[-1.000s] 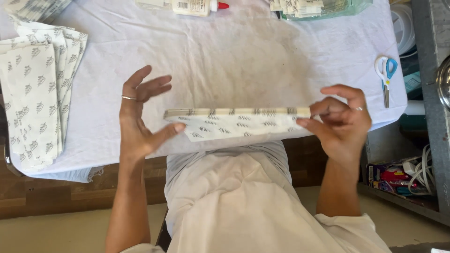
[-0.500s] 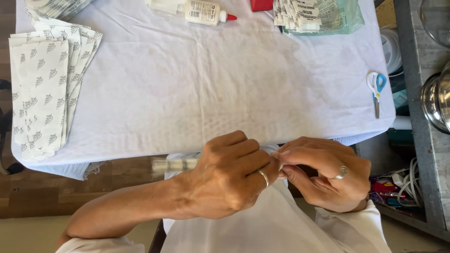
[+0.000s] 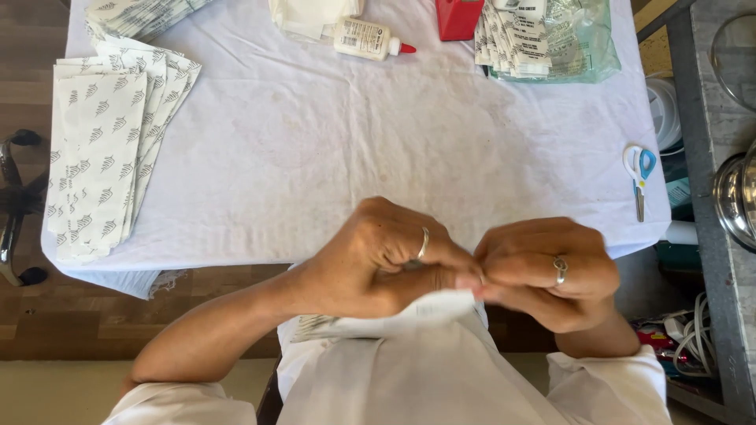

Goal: Applying glue to paper strips and stacking them in a packaging factory.

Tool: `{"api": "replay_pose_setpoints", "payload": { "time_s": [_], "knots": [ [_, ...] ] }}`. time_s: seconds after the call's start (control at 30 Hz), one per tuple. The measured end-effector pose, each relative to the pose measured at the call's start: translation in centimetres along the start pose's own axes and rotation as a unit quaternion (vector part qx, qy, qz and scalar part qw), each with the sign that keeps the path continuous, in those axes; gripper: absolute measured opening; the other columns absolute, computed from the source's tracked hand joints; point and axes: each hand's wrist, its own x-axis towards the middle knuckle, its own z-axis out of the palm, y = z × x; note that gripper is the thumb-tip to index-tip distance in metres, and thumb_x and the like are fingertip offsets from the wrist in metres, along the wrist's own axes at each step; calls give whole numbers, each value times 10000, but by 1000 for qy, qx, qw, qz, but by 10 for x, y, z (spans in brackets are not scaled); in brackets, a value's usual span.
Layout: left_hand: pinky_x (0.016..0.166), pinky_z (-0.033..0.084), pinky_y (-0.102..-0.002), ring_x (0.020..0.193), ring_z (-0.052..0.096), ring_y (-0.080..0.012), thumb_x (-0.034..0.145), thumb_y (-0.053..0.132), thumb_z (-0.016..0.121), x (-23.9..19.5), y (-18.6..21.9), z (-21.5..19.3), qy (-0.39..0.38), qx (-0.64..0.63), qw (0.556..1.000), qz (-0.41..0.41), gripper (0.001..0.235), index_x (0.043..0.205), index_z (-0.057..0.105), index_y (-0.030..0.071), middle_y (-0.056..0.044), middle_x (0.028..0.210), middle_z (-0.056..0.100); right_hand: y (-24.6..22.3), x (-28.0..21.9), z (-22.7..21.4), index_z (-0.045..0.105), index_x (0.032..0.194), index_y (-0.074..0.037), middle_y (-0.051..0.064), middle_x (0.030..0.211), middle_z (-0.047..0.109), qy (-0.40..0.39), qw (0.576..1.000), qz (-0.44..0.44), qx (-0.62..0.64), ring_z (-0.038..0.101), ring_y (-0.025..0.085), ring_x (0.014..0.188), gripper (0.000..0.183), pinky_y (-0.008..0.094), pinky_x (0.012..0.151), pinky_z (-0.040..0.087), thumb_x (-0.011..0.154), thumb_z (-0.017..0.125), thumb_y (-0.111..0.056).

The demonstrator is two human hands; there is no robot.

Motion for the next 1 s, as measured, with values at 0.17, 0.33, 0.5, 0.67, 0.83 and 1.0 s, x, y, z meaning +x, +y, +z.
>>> {"api": "replay_pose_setpoints", "payload": {
  "time_s": [0.17, 0.33, 0.5, 0.67, 0.83, 1.0],
  "knots": [
    [559, 517, -258, 611, 684, -174, 981, 127, 688, -5, -6, 8, 59, 142, 988, 26, 101, 1014, 750, 54, -67, 804, 758, -2, -18, 0, 633, 935, 97, 138, 665, 599, 12, 979, 2, -201, 536, 258, 526, 93, 343, 585, 627, 869, 686, 58],
    [628, 600, -262, 706, 759, -194, 965, 116, 691, -1, -3, 1, 78, 102, 992, 2, 104, 993, 742, 30, -102, 871, 776, -4, -22, -17, 675, 966, 94, 218, 779, 718, 3, 980, 99, -175, 792, 336, 739, 130, 373, 715, 696, 857, 689, 25],
    [522, 500, -292, 576, 640, -196, 934, 20, 747, 2, -15, 8, 138, 197, 968, 67, 48, 966, 750, -16, -118, 849, 769, 4, -14, -20, 600, 1280, 49, 200, 1182, 727, -36, 976, 129, -175, 756, 307, 994, 524, 363, 870, 604, 865, 750, -234],
    [649, 598, -267, 783, 771, -202, 975, 81, 677, 4, -13, 0, 55, 131, 990, -3, 99, 1017, 740, 18, -83, 931, 781, 12, -13, -10, 666, 945, 19, 88, 747, 691, 6, 987, 122, -103, 621, 162, 559, 52, 238, 533, 476, 897, 683, 30],
    [740, 631, -248, 890, 801, -196, 996, 25, 624, 6, -23, -10, -47, 29, 997, -58, 181, 1152, 713, 53, -98, 1020, 793, 23, -26, -23, 679, 960, 33, 107, 679, 669, -19, 990, 134, 30, 584, 193, 511, 104, 255, 485, 450, 860, 704, 17],
    [586, 617, -339, 759, 767, -317, 914, -146, 609, 9, -34, 0, 29, 206, 976, 56, 86, 890, 689, -128, -215, 1016, 759, 23, -38, -34, 722, 1037, -18, 61, 708, 736, 22, 972, 220, -85, 470, 73, 451, 189, 210, 440, 319, 852, 758, -14]
  ]
}}
